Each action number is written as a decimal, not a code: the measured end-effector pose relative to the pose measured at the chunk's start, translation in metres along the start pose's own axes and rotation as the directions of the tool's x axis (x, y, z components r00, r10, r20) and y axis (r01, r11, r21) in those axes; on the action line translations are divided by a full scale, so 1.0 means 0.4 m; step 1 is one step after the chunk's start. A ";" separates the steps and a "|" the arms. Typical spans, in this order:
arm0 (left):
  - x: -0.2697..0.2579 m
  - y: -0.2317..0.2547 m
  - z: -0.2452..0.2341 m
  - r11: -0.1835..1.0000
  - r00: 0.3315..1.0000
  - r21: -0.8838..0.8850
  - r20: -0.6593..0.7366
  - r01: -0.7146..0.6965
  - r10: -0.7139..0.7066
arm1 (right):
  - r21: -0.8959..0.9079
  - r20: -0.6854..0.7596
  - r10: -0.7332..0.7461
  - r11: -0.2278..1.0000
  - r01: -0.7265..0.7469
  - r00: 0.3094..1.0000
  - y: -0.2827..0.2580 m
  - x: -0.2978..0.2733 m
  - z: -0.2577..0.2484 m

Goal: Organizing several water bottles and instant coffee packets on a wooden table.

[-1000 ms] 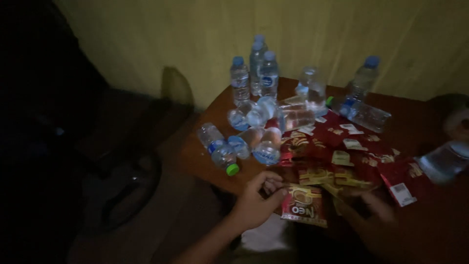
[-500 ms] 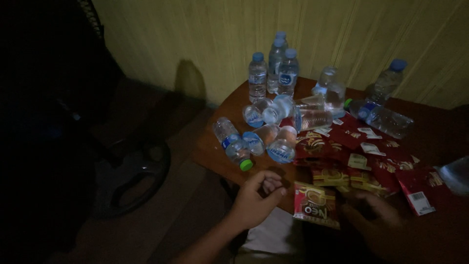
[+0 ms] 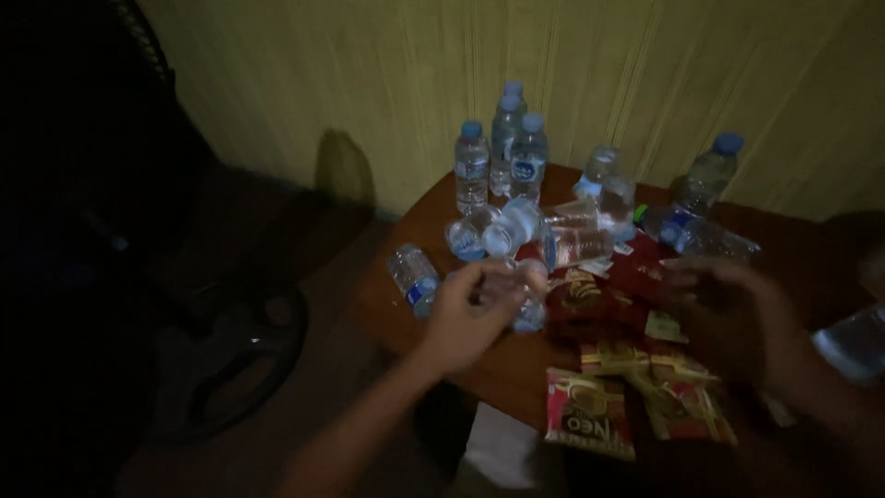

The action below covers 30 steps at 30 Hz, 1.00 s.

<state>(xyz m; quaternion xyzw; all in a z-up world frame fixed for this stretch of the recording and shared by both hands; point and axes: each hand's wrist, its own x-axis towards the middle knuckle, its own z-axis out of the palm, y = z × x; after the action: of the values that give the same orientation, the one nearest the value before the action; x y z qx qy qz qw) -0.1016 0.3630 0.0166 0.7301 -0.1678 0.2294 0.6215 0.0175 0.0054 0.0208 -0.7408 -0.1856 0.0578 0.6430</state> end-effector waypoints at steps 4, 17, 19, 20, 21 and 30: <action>0.137 -0.005 -0.016 0.988 0.996 0.127 -0.019 0.092 -0.091 | -0.444 -0.105 -0.001 0.895 -0.046 0.994 -0.189 0.122 0.122; 0.401 -0.240 0.000 0.835 0.997 0.549 0.047 0.027 -0.063 | -0.272 -0.001 -0.266 0.928 0.256 0.964 0.036 0.675 0.277; 0.402 -0.220 0.003 0.831 0.989 0.555 0.091 0.044 -0.113 | -0.256 -0.021 -0.268 0.933 0.254 0.963 0.042 0.710 0.306; 0.401 -0.206 0.006 0.803 0.981 0.591 0.102 0.074 -0.165 | -0.317 -0.010 -0.236 0.922 0.221 0.972 0.031 0.715 0.318; 0.398 -0.193 0.010 0.774 0.969 0.625 0.113 0.103 -0.220 | -0.378 -0.002 -0.200 0.907 0.184 0.980 0.022 0.716 0.330; 0.400 -0.253 0.018 0.752 0.977 0.659 0.143 0.024 -0.156 | -0.239 0.025 -0.186 0.953 0.187 0.982 0.049 0.737 0.370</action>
<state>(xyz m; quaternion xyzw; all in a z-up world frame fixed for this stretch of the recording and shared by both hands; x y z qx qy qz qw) 0.0871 0.3797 0.0186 0.9264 -0.1000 0.1729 0.3192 0.2460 0.2441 0.0221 -0.7922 -0.2609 -0.0253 0.5512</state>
